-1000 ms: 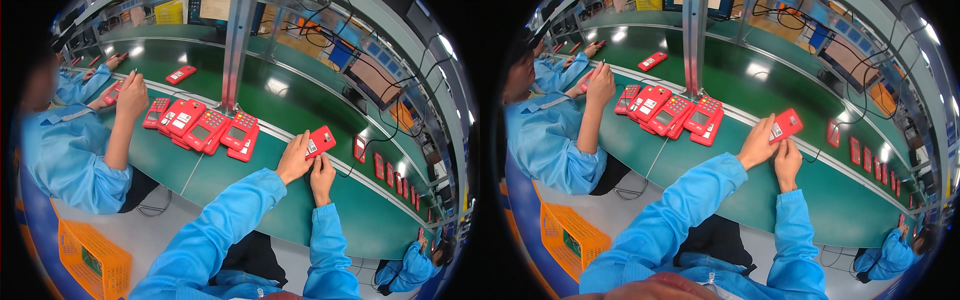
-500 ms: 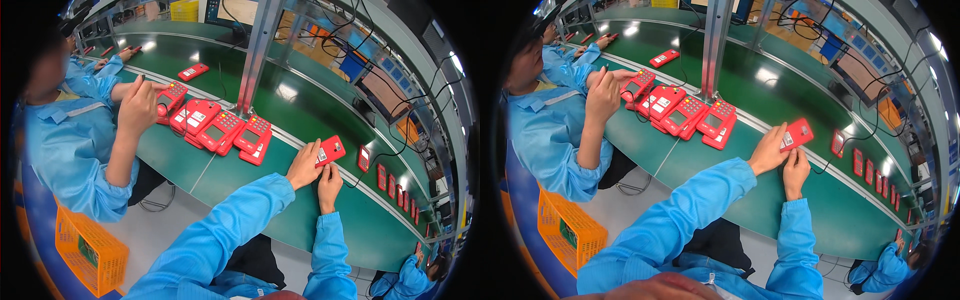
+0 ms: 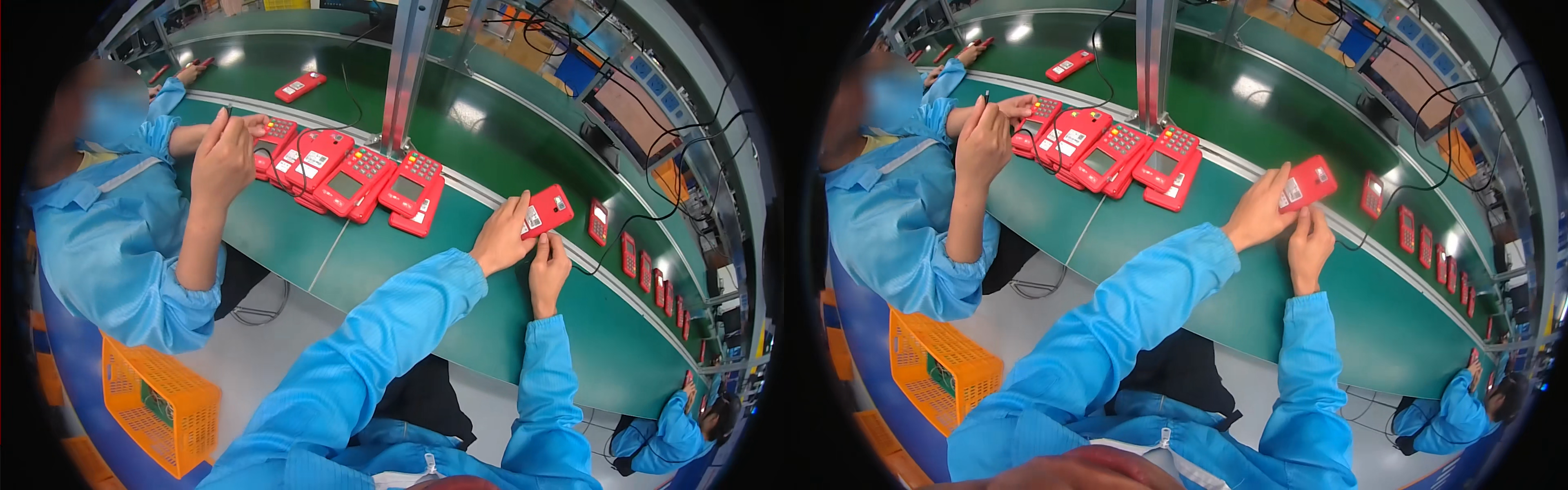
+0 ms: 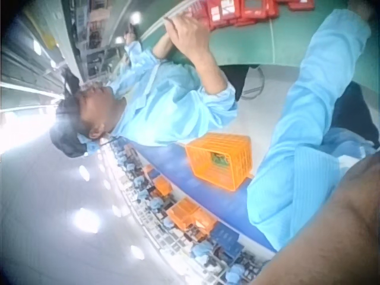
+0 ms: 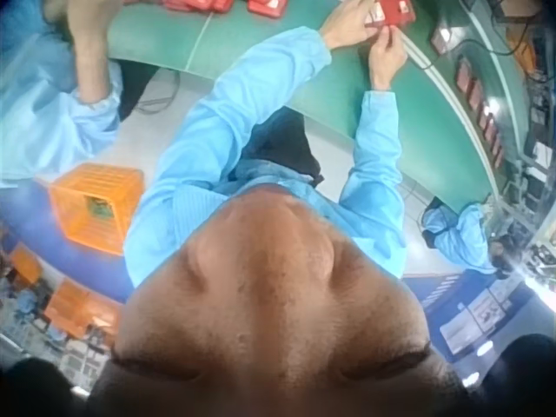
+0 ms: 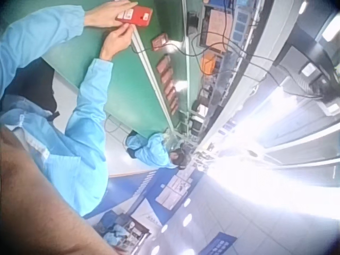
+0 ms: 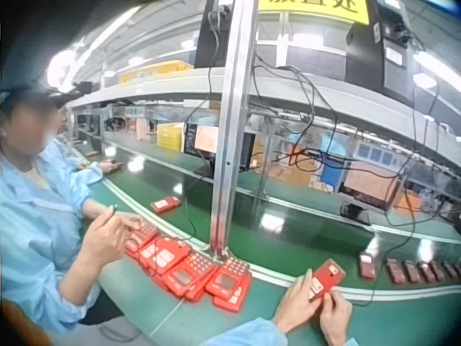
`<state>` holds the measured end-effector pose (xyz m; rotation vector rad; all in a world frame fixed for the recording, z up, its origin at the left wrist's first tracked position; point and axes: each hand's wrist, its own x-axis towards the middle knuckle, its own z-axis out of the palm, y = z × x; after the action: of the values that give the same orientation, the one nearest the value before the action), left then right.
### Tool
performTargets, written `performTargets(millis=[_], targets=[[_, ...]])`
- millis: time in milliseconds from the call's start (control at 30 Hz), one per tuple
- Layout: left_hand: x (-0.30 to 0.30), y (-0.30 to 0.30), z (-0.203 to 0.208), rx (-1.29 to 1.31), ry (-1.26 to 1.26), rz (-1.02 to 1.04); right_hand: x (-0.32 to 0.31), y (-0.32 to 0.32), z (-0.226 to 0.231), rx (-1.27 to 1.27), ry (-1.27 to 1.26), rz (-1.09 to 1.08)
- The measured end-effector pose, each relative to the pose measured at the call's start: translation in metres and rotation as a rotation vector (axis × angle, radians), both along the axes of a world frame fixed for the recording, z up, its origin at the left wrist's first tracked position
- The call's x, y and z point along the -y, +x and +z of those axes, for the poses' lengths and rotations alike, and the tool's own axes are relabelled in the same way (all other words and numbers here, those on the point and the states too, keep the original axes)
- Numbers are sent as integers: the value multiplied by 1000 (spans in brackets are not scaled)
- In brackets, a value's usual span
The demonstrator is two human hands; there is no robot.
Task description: The person tests handheld electronic devices on an assembly line by taking them from the conveyor belt, plugging a cable into each device, unplugging the cable, and placing them onto the table and belt.
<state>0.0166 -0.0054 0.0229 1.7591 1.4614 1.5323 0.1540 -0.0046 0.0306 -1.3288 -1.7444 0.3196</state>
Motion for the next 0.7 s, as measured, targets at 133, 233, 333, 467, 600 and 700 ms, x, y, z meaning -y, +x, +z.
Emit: performTargets(millis=[133, 233, 333, 467, 600, 700], targets=[[-1, -2, 0, -15, 2, 2, 1, -1, 6, 43, 28, -1], [0, -11, 4, 169, -87, 174, 10, -2, 7, 85, 20, 56], [-3, -31, 7, 129, 14, 194, 19, -7, 10, 130, -29, 86], [-13, -21, 9, 39, 76, 175, 8, -3, 2, 255, 79, -28], [-27, -27, 5, -147, -81, 388, -36, 15, -12, 371, 58, -191], [-47, -43, -5, -281, -75, 529, -66, 20, -7, 464, 62, -333]])
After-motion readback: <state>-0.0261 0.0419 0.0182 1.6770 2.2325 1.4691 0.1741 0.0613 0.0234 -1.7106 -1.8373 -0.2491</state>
